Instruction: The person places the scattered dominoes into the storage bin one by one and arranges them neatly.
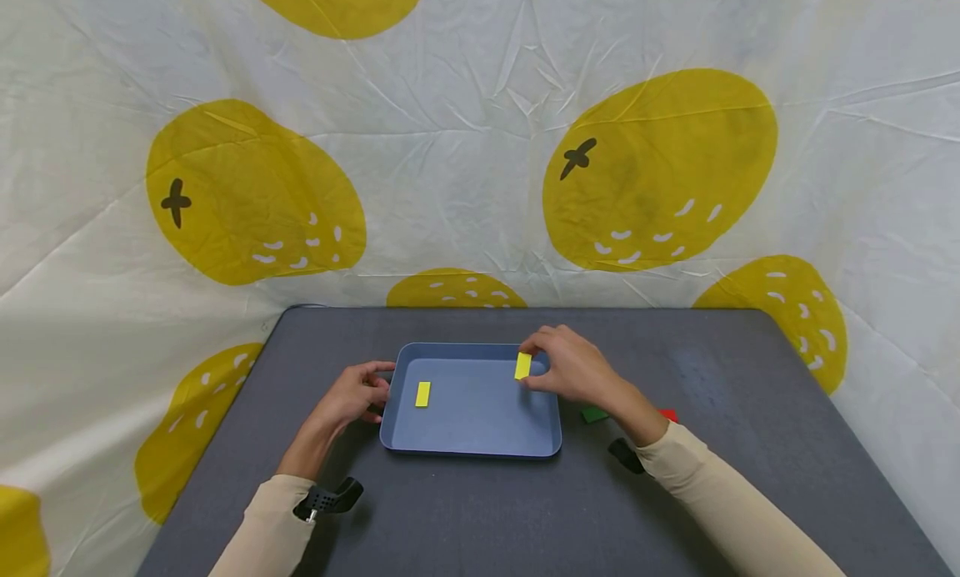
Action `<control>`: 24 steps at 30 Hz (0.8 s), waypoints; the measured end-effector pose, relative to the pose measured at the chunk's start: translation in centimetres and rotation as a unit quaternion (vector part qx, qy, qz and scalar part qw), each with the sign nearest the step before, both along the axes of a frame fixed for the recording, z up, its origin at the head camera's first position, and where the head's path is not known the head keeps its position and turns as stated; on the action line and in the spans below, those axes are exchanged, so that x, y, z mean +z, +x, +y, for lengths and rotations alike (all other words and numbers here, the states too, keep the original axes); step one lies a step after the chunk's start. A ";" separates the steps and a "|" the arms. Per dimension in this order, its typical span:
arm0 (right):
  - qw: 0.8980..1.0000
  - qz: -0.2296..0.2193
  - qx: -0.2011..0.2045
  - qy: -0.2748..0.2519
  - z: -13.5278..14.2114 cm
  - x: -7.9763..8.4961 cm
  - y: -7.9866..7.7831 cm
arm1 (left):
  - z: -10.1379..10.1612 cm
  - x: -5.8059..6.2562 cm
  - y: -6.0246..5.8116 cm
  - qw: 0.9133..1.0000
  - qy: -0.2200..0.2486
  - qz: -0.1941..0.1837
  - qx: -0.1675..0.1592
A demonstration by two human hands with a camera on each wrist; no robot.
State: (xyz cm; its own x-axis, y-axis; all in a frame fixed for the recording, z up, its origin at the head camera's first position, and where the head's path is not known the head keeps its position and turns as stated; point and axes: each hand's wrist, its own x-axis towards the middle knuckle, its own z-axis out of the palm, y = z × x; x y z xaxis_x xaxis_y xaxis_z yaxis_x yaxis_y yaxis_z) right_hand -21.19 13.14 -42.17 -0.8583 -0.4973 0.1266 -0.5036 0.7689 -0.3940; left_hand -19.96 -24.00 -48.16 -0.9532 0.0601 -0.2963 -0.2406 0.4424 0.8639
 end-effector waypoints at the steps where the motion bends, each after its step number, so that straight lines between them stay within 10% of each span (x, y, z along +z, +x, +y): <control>1: 1.000 0.000 0.002 0.000 -0.1 0.0 0.0 | 0.0 0.0 0.0 1.000 -0.001 0.001 -0.002; 24: 0.999 -0.009 0.048 0.009 -3.1 0.0 -1.0 | -0.2 -0.1 -0.1 1.000 -0.004 0.004 -0.007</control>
